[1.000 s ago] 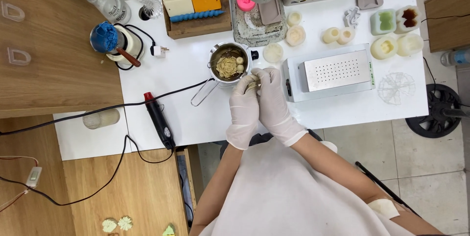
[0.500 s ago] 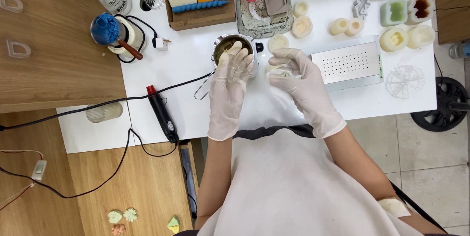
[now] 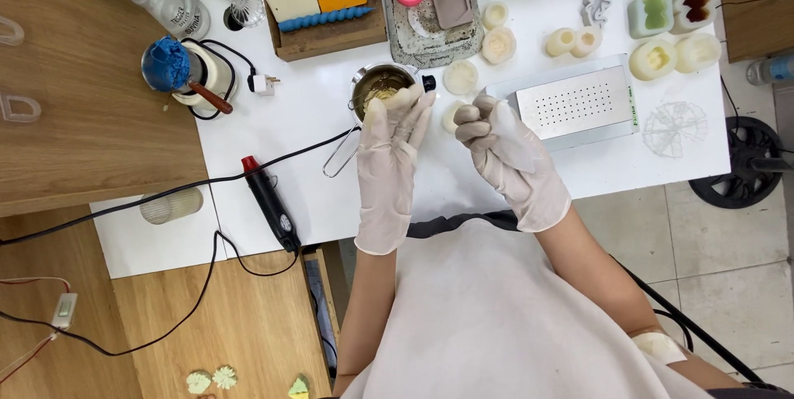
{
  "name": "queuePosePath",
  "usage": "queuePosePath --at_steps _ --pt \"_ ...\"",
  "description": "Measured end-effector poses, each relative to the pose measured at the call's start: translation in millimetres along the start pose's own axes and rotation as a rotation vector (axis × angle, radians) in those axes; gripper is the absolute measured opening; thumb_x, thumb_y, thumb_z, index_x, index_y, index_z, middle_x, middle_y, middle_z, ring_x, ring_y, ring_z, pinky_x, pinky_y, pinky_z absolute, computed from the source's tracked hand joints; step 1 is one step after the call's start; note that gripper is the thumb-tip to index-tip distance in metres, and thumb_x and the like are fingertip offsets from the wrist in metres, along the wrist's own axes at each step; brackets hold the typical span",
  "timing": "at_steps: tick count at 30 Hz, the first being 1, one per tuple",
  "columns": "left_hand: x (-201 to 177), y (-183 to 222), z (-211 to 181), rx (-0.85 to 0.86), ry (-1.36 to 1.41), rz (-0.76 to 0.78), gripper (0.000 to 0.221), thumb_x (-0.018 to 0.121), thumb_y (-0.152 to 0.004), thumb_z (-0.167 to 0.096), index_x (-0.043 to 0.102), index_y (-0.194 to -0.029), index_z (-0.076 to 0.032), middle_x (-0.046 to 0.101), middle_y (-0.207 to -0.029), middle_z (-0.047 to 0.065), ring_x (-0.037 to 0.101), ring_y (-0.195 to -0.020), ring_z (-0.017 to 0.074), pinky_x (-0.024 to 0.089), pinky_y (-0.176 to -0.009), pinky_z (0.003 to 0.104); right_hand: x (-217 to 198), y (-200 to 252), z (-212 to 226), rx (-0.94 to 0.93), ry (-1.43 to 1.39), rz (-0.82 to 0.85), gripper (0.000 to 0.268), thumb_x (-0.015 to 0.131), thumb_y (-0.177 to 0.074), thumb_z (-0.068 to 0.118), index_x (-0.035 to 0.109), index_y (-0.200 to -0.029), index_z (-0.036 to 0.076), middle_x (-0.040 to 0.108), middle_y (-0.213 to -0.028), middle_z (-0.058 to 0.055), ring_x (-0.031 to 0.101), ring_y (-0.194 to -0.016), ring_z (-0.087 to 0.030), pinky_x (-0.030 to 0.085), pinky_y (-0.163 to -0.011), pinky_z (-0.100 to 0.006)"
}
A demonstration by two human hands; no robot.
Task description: The person is cleaning and inspecting small decorative wax shapes using paper to wipe them.
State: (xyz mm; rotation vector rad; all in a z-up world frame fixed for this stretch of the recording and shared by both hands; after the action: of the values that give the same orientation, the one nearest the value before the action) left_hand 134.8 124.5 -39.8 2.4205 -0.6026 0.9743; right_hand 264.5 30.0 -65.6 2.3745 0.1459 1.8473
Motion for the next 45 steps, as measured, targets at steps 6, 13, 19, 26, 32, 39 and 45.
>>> queuePosePath --at_steps 6,13,19,26,32,39,45 --pt "-13 2 13 -0.09 -0.149 -0.086 0.05 0.041 -0.111 -0.052 0.063 -0.124 -0.008 0.074 -0.123 0.018 0.058 -0.075 0.0151 0.041 -0.061 0.026 12 5 -5 0.041 -0.262 0.042 0.015 0.05 -0.113 0.008 0.054 -0.122 -0.002 0.047 -0.116 -0.013 0.055 -0.1 -0.021 0.058 -0.087 -0.027" --pt "-10 -2 14 -0.02 -0.001 0.084 0.037 0.058 -0.111 -0.037 0.063 -0.127 -0.004 0.068 -0.131 0.01 0.062 -0.099 0.0138 0.047 -0.084 0.028 12 5 3 -0.062 -0.113 0.028 0.017 0.059 -0.107 0.006 0.054 -0.118 -0.006 0.047 -0.118 -0.015 0.055 -0.103 -0.023 0.059 -0.09 -0.027" --pt "-20 -5 32 -0.152 0.382 0.078 0.032 0.065 -0.108 -0.029 0.064 -0.127 -0.004 0.067 -0.128 0.012 0.062 -0.111 0.0218 0.048 -0.099 0.033 23 5 12 -0.282 0.629 -0.26 0.013 0.064 -0.096 0.002 0.059 -0.108 0.004 0.06 -0.116 -0.013 0.063 -0.1 -0.018 0.058 -0.082 -0.023" --pt "-20 -5 42 0.013 0.364 0.139 0.039 0.06 -0.102 -0.017 0.057 -0.137 0.001 0.063 -0.134 0.01 0.061 -0.113 0.0205 0.046 -0.104 0.034 60 3 -11 -0.444 1.58 -0.443 0.016 0.079 -0.091 0.002 0.065 -0.098 0.006 0.064 -0.095 -0.001 0.057 -0.079 -0.002 0.047 -0.065 -0.018" --pt "9 16 34 0.229 0.001 0.074 0.04 0.057 -0.105 -0.023 0.051 -0.137 -0.001 0.055 -0.131 0.007 0.053 -0.119 0.0165 0.041 -0.112 0.033 73 -2 -34 -0.608 1.831 -0.324 0.021 0.081 -0.091 -0.001 0.064 -0.102 0.003 0.058 -0.101 -0.001 0.055 -0.078 -0.005 0.046 -0.066 -0.02" --pt "43 46 0 0.392 -0.697 0.003 0.038 0.051 -0.091 -0.008 0.051 -0.129 -0.002 0.049 -0.126 0.007 0.049 -0.118 0.0172 0.04 -0.111 0.029 79 8 -34 -0.628 1.702 -0.191 0.033 0.08 -0.086 -0.003 0.058 -0.109 0.005 0.058 -0.104 0.001 0.058 -0.091 -0.004 0.05 -0.077 -0.02" --pt "52 43 6 0.331 -0.806 0.099 0.02 0.062 -0.102 -0.011 0.049 -0.115 -0.005 0.05 -0.111 0.007 0.049 -0.092 0.0137 0.049 -0.091 0.025 82 16 -24 -0.568 1.84 -0.143 0.035 0.08 -0.086 -0.007 0.057 -0.109 0.004 0.058 -0.103 0.0 0.053 -0.094 -0.007 0.046 -0.086 -0.021"
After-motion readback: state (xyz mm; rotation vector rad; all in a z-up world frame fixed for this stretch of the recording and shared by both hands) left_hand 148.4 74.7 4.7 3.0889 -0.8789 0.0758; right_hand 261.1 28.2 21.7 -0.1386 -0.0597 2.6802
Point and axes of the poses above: each hand's wrist, its own y-axis away from the middle knuckle, its own x-axis out of the palm, z = x × y, the point moved 5 cm from there along -y, towards the middle knuckle
